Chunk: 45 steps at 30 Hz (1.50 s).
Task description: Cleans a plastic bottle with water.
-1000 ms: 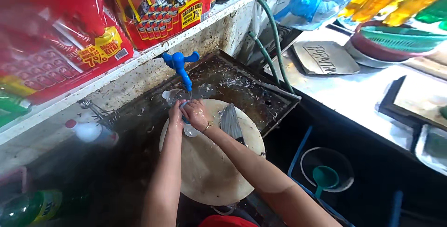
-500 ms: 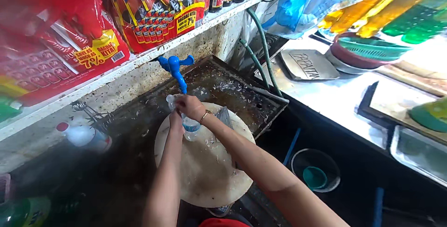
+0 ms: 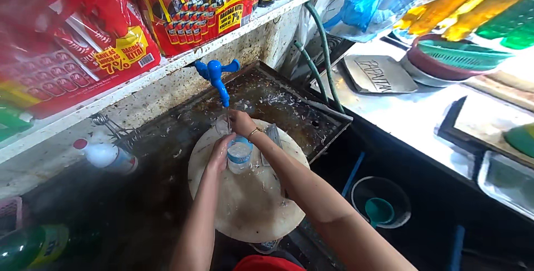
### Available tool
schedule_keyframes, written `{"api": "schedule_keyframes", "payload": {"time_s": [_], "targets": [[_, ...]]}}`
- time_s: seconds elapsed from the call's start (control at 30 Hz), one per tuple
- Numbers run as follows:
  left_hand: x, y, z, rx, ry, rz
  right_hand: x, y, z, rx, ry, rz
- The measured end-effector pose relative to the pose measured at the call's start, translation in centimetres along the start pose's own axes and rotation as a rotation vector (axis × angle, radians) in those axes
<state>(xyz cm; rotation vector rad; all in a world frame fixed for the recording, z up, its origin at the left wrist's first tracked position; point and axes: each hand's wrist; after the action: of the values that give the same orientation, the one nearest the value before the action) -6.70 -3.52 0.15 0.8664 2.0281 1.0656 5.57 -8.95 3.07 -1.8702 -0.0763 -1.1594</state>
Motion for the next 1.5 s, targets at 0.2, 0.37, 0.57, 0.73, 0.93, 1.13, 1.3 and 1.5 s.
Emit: {"api": "schedule_keyframes", "payload": {"time_s": [0.2,0.37,0.57,0.73,0.93,1.13,1.3,1.5], "targets": [[0.0,-3.2,-3.4,-0.439,0.279,0.016,-0.2,-1.6,-0.5,-0.030,-0.094,-0.115],[-0.2,-5.1,-2.8,-0.615,0.099,0.248,-1.0,-3.7,1.0,0.119,-0.091,-0.289],[-0.7,-0.5,1.4,-0.419,0.058,0.196,2.6,-5.2,0.0,0.231,-0.301,-0.174],[0.7,0.2,4.3,-0.425,0.087,0.123,7.3,-3.8,-1.7,0.232,-0.294,-0.095],[0.6,0.0,3.8,-0.388,0.069,-0.109,12.7,-5.0,-3.0,0.262,0.070,0.066],[-1.1,1.1,4.3,-0.330,0.206,-0.252,14.5,-7.7,-3.5,0.407,0.175,0.082],[-0.9,1.2,3.5,-0.340,0.375,-0.202,14.1,-7.7,-4.4,0.459,0.155,-0.026],[-0.3,1.6,3.9,-0.306,0.452,-0.269,13.4,-7.8,-4.5,0.439,0.196,0.019]]}}
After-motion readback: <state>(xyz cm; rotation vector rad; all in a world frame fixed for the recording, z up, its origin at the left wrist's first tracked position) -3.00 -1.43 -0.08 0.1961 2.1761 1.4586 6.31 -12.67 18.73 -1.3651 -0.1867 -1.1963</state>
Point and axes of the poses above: each hand's wrist, its own z-axis towards the middle knuckle, its own x-axis out of the back of the hand, y = z × x, and after that the axes turned 4 degrees about -z, right-handed
